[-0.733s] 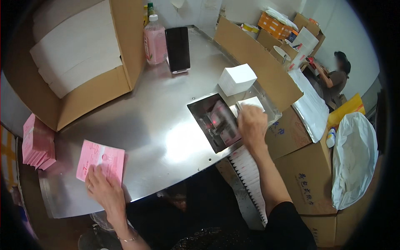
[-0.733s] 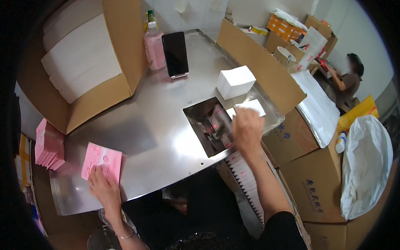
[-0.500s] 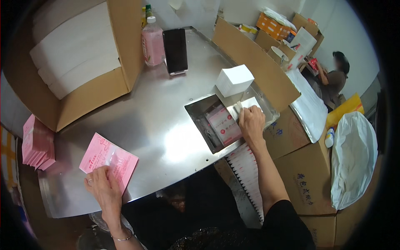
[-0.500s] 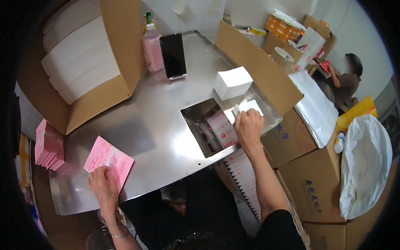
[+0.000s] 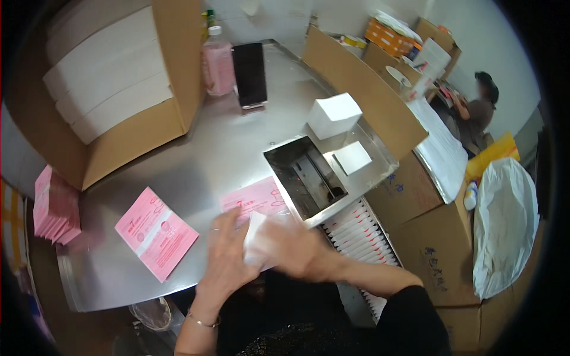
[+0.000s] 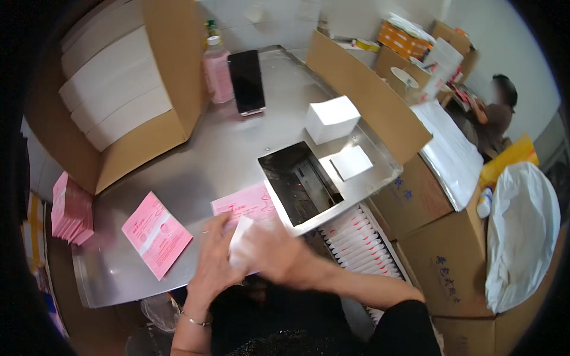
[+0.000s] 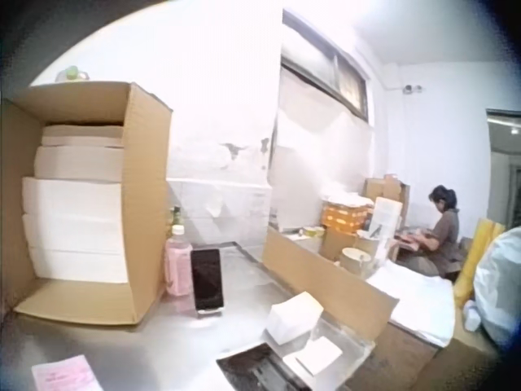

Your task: Packing facial masks and white boxes into containers and preparing them for shipment.

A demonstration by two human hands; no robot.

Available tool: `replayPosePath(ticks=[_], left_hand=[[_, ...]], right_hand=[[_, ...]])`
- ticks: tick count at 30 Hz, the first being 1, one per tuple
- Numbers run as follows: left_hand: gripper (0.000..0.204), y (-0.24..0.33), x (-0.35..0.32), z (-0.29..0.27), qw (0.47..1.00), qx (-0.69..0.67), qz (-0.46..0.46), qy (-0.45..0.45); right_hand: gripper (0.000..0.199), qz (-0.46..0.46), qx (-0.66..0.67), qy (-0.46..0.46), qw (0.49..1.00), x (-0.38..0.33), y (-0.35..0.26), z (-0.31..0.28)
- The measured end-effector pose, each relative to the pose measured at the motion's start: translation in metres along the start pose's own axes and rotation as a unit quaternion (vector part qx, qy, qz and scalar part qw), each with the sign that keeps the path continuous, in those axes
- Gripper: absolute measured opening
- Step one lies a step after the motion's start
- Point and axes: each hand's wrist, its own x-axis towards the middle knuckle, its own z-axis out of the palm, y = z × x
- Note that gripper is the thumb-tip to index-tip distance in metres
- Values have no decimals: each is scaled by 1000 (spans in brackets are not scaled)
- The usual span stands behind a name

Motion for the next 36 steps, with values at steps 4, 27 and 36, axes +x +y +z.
replayPosePath(ticks=[4,27,36], left_hand=[[71,14,1,-2,993,103,-55,-18],[55,12,15,-9,973,217,-73,9],[32,2,22,8,979,179,-30,88]], right_hand=[[22,119,-26,-57,991,33,11,27],[19,412,-103,353,833,-3,166,-74],[18,307,-331,103,886,57,209,-30]])
